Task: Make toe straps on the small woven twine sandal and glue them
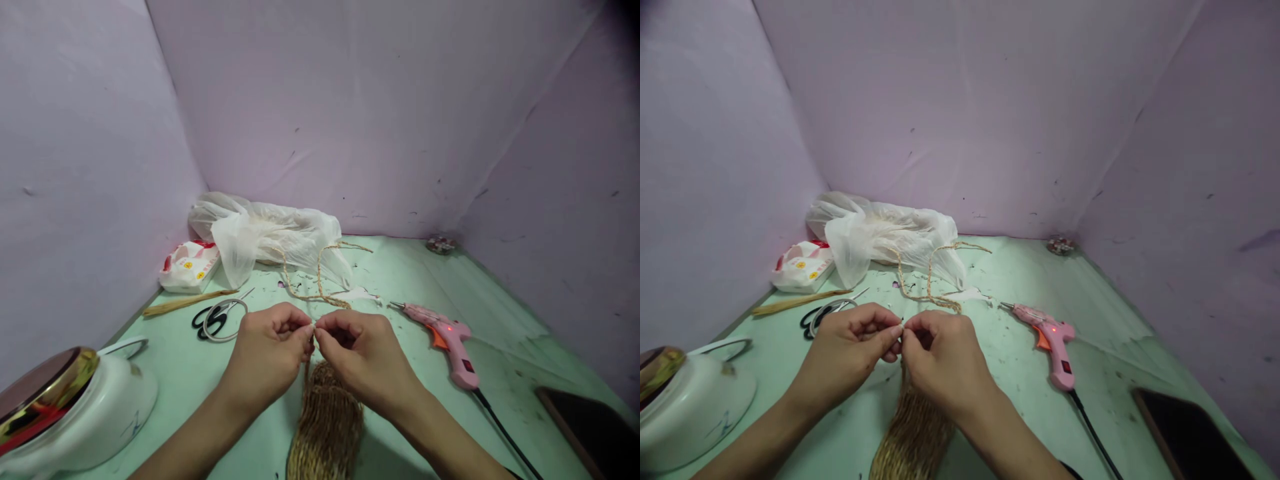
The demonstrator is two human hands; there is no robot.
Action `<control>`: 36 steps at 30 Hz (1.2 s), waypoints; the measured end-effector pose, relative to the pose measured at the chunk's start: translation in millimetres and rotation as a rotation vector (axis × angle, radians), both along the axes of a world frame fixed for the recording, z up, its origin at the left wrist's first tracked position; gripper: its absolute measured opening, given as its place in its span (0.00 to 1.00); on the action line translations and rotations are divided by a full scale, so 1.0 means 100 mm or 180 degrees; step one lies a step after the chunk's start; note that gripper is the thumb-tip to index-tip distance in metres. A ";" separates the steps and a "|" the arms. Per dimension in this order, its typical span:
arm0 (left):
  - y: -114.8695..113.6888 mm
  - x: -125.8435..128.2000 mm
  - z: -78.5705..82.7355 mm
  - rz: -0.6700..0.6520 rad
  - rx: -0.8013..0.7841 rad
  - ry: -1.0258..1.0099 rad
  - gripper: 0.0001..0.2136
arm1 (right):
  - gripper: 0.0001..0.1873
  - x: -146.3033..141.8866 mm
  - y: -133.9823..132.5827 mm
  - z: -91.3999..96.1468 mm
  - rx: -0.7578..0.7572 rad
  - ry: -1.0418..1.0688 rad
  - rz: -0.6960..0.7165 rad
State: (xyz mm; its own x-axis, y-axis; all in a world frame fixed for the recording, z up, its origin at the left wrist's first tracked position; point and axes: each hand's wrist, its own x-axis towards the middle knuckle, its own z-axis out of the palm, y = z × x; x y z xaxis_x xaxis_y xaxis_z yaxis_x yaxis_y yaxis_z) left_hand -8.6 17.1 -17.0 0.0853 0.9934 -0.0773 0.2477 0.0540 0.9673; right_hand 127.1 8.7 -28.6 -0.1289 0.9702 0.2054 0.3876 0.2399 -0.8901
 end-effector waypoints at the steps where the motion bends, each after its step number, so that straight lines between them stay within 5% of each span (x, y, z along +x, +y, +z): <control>1: 0.00 0.00 0.00 -0.0024 0.0013 0.0013 0.02 | 0.11 0.00 0.00 0.00 0.0026 -0.0026 0.0000; 15: -0.04 -0.01 -0.04 -0.0102 0.0564 0.0572 0.06 | 0.10 -0.01 -0.03 0.02 0.0308 -0.0363 -0.0035; 36: -0.02 0.01 -0.03 -0.0014 0.0294 0.0327 0.06 | 0.10 0.00 -0.01 -0.02 0.0270 -0.0402 -0.0042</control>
